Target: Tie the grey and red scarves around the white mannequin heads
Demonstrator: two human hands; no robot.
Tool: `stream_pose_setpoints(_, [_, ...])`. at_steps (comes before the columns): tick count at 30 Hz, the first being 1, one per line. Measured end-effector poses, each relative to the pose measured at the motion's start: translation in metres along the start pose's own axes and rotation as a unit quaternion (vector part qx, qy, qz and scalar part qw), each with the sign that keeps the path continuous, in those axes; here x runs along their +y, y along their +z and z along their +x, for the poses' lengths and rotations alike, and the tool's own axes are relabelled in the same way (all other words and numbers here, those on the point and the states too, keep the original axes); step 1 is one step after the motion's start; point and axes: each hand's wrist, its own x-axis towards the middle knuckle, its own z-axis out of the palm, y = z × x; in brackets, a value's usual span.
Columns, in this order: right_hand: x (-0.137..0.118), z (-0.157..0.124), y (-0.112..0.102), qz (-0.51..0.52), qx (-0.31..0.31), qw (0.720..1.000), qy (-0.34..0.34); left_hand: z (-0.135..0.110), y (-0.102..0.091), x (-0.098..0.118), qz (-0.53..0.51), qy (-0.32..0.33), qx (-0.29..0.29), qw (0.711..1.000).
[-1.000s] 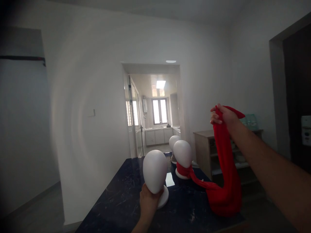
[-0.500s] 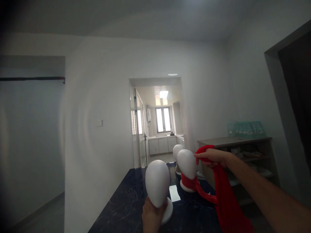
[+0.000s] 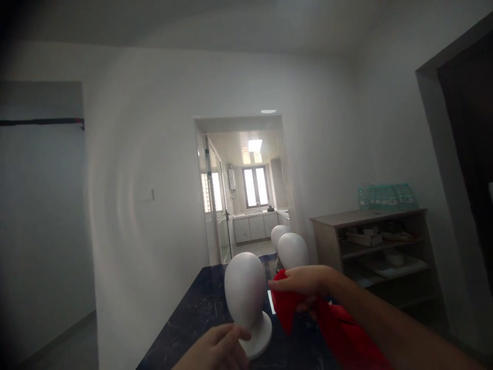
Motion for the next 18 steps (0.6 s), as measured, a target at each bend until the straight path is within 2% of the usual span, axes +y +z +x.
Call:
stream_pose_setpoints(1, [-0.003,0.012,0.011,0.023,0.015,1.000,-0.008,-0.003,0.010,0.018,-0.084,0.000,-0.028,0.996])
stream_pose_setpoints(3, [-0.002,0.032,0.034,0.056,0.071,0.995,-0.032,-0.002,0.027,0.043,-0.221,-0.023,-0.108,0.969])
stream_pose_setpoints(5, [0.004,0.046,0.054,0.045,0.129,0.989,-0.059,0.002,0.037,0.049,-0.307,-0.033,-0.124,0.943])
stream_pose_setpoints(7, [0.014,0.051,0.070,0.027,0.153,0.984,-0.086,0.006,0.041,0.041,-0.345,-0.026,-0.075,0.935])
stream_pose_setpoints(9, [0.023,0.049,0.080,0.033,0.132,0.985,-0.102,0.008,0.040,0.028,-0.356,-0.010,-0.022,0.934])
stream_pose_setpoints(12, [0.028,0.042,0.089,0.086,0.111,0.983,-0.115,0.004,0.040,0.016,-0.368,0.025,0.026,0.929])
stream_pose_setpoints(18, [0.030,0.041,0.098,0.203,0.140,0.956,-0.161,-0.010,0.039,0.022,-0.440,0.072,0.046,0.894])
